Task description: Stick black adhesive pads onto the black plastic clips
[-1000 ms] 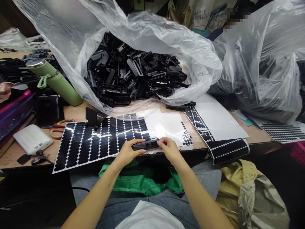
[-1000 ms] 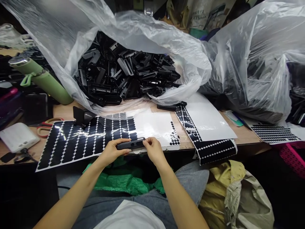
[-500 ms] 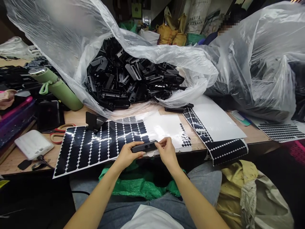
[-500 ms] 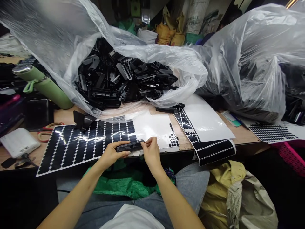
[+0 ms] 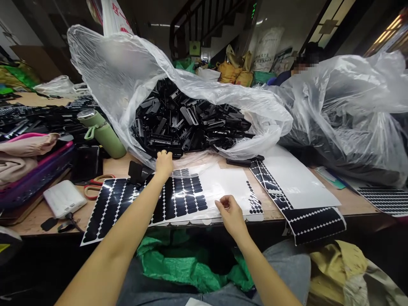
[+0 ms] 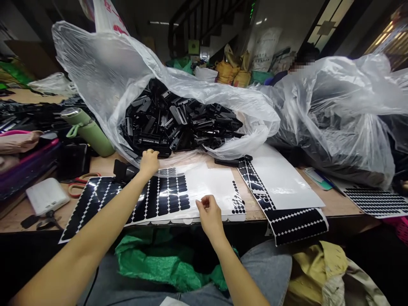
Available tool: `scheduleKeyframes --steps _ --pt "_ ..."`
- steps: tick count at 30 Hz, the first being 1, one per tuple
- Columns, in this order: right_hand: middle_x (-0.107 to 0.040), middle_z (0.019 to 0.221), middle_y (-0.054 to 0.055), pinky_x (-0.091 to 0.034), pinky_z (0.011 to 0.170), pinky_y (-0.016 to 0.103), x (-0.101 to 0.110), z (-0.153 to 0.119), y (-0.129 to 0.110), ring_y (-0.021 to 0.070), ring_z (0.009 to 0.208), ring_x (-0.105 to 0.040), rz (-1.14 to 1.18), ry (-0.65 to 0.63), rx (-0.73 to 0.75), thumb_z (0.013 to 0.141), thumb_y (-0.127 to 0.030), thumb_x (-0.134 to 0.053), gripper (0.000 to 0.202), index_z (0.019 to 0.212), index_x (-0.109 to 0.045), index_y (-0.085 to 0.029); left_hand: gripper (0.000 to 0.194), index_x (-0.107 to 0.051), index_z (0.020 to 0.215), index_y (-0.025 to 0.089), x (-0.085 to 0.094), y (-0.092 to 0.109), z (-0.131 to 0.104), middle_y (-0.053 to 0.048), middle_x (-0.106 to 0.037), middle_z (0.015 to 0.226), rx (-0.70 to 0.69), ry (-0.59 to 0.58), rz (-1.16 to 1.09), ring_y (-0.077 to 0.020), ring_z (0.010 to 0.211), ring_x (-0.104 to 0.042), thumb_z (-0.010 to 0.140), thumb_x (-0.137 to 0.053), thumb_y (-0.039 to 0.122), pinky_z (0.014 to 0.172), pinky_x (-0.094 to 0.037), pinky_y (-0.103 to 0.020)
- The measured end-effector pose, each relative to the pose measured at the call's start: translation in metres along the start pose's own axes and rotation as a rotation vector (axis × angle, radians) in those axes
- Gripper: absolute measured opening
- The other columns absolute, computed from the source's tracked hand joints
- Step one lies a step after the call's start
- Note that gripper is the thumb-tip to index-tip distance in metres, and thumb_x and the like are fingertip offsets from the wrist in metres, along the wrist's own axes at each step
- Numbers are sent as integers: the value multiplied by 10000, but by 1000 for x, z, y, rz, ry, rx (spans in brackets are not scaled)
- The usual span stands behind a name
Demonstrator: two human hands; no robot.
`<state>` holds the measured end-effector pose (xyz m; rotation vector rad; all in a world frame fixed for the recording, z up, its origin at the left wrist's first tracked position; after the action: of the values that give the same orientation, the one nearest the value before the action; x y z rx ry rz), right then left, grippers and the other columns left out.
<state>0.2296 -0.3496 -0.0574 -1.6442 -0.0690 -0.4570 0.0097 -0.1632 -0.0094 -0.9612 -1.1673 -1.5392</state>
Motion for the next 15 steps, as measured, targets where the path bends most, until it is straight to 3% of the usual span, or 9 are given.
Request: scheduleKeyframes --steps 3,6,11,15 --pt "-571 779 34 -407 678 304 -5 12 -15 174 717 -523 -67 -32 82 767 -419 -486 205 753 -485 -215 329 -633 877 50 -10 -8 30 -261 -517 1055 -1 10 39 -342 1048 -405 763 -324 53 788 -350 -432" --pt "-578 793 39 -396 692 305 11 29 -12 178 730 -528 -166 24 101 773 -380 -467 172 773 -492 -210 340 -615 861 54 -15 -13 35 -261 -501 1101 -16 27 53 -350 1094 -368 774 -287 50 822 -308 -461" --pt "-577 849 96 -372 727 346 88 51 24 220 791 -525 -494 284 -64 765 -279 -421 134 799 -512 -187 291 -526 988 74 -17 -13 32 -218 -497 1164 -112 143 15 -313 1206 -305 811 -296 97 931 -237 -451" --pt "-589 782 91 -366 733 363 138 51 52 224 770 -532 -535 256 -147 734 -238 -443 114 732 -542 -181 219 -464 983 99 0 0 18 -188 -552 1047 -59 288 -240 -280 1070 -469 830 -341 197 916 -302 -404"
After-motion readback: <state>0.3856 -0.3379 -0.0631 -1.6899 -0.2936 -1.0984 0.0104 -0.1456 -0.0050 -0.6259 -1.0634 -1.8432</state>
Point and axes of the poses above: each hand's wrist, its own z-axis towards the middle knuckle, its own x-axis out of the back of the hand, y = z × x, the point moved 4 cm from there along z, towards the middle knuckle
